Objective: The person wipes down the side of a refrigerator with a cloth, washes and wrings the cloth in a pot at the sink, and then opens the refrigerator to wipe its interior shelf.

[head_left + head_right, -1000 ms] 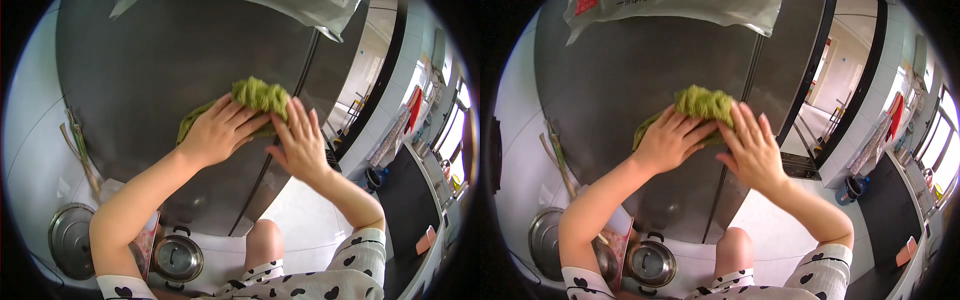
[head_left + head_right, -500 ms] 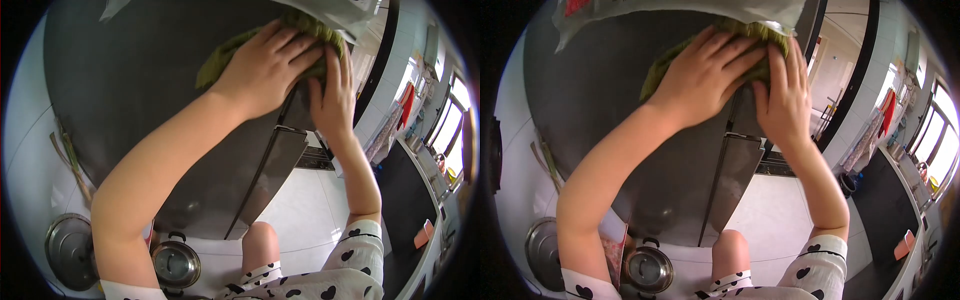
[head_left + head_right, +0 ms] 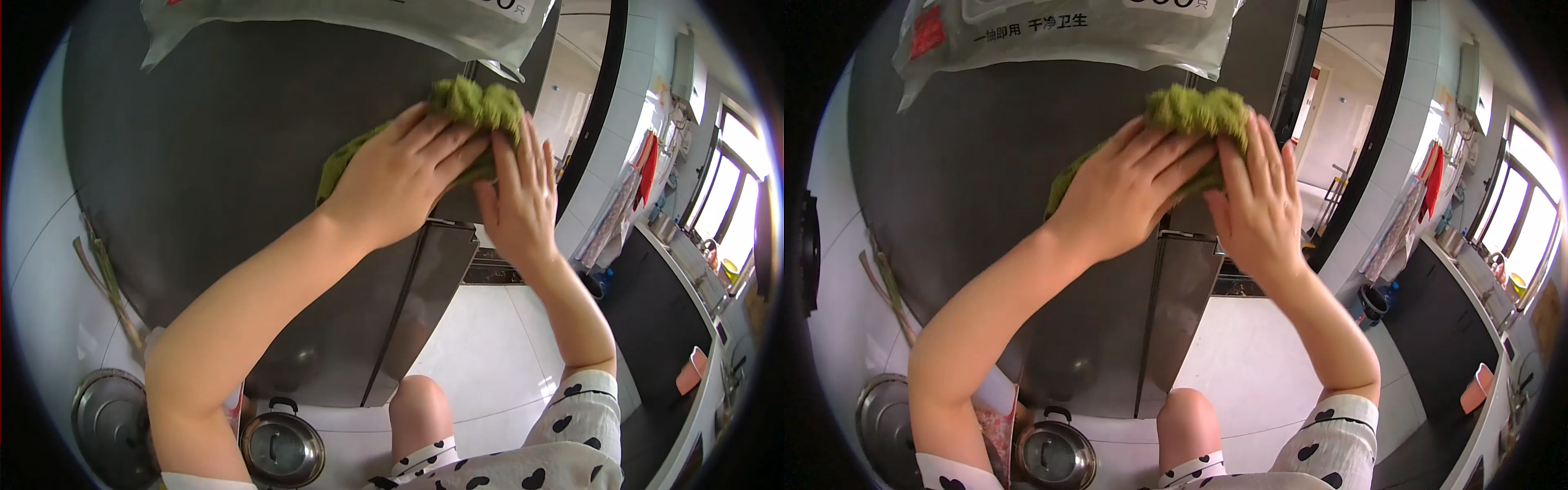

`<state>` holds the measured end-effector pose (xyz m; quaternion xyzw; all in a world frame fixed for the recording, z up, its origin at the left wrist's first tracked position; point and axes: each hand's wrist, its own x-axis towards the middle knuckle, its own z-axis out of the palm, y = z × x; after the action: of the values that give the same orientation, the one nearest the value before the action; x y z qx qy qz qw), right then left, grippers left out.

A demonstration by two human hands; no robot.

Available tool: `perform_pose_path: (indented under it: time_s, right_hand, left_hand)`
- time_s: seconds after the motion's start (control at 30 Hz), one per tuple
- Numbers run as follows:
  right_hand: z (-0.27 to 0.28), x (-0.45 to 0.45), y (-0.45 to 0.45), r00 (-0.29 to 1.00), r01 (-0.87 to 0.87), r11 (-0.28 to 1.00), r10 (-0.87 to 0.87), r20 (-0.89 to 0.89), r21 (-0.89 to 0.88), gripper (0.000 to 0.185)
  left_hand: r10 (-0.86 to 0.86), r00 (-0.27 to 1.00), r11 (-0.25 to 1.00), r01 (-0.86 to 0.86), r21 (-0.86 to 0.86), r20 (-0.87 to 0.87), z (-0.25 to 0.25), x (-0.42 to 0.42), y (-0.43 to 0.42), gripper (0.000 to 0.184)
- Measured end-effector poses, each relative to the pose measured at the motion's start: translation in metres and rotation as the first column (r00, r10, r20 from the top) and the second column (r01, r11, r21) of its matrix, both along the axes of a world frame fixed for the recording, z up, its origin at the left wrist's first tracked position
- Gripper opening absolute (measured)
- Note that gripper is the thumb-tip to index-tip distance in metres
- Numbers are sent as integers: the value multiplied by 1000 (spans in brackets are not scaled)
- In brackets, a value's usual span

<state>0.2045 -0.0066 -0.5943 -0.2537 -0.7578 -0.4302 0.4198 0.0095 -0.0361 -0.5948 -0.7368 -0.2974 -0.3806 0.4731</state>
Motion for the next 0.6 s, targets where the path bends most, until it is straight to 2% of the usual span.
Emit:
perform_pose_path:
  time_s: [0.17,0.27,0.33,0.4,0.5,0.6]
  right_hand:
    - [54,2,18,996,-50,980,64,-65,194,55]
    - [83,4,27,992,-101,961,115,-43,256,54]
    - [86,8,33,979,-190,960,202,-38,206,53]
    - [79,7,31,961,-257,953,270,-63,161,52]
    - [46,5,26,965,-235,967,245,-93,101,53]
    - [-5,0,19,974,-184,981,190,-122,56,55]
  left_hand:
    - [-19,996,973,-2,230,89,42,18,18,45]
    - [-30,981,974,-15,227,191,53,32,22,45]
    - [-50,976,972,-1,233,211,55,34,25,45]
    - [-79,980,966,30,257,182,53,31,26,45]
    - [-59,996,974,41,221,74,39,21,26,45]
    - [-45,999,995,46,83,-16,6,10,13,45]
